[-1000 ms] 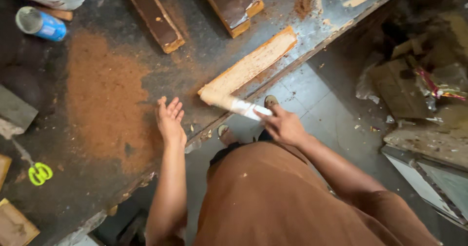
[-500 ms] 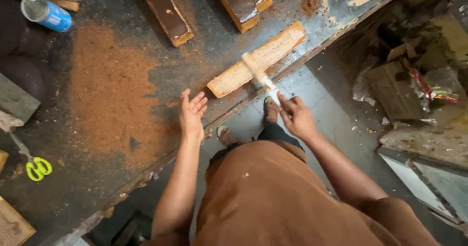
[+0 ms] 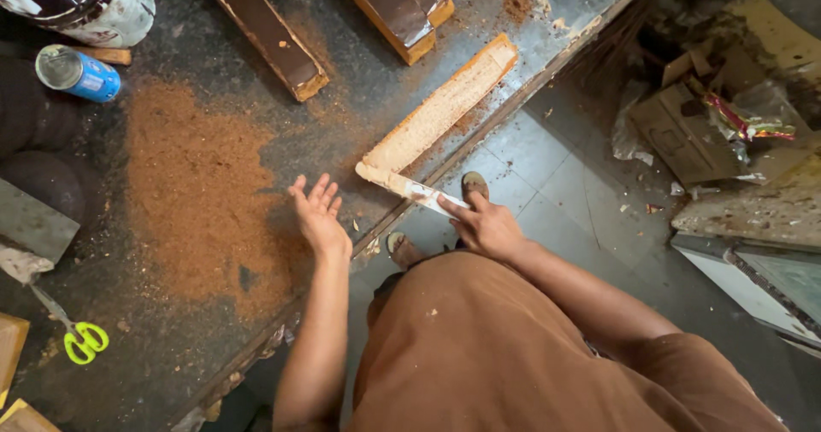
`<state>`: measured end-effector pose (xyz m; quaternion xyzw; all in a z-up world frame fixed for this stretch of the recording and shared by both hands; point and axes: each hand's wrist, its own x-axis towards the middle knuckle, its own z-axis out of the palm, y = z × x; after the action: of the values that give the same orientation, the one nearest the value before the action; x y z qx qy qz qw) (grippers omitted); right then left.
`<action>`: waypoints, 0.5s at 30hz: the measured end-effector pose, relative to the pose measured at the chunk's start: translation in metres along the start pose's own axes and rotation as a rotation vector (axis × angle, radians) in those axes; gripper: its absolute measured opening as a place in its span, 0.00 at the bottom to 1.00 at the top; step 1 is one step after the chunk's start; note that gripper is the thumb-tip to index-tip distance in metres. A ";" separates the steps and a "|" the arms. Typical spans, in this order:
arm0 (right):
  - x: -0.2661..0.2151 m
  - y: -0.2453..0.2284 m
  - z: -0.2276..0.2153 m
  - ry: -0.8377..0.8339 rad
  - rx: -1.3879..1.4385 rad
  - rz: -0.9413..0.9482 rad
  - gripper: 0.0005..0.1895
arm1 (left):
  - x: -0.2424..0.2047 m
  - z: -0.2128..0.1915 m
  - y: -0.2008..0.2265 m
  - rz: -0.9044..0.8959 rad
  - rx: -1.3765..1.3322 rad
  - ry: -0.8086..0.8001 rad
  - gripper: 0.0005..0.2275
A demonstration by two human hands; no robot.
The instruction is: The person scrapes the surface of rectangular wooden planks using a flat metal scraper. They hold the plank with one hand and scrape with the other, then rub the surface with their hand to remove loose material. The person handles multiple planks one at a time, stacking some finished pieces on the table.
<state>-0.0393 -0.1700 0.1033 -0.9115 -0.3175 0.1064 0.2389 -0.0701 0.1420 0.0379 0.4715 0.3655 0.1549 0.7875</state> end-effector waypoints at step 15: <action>0.020 0.107 -0.056 0.267 -0.186 0.007 0.24 | 0.013 0.043 -0.008 0.032 0.048 0.088 0.31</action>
<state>0.0522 -0.2514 0.0964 -0.9368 -0.2884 -0.0446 0.1931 -0.0311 0.1183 0.0378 0.4887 0.3958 0.1792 0.7566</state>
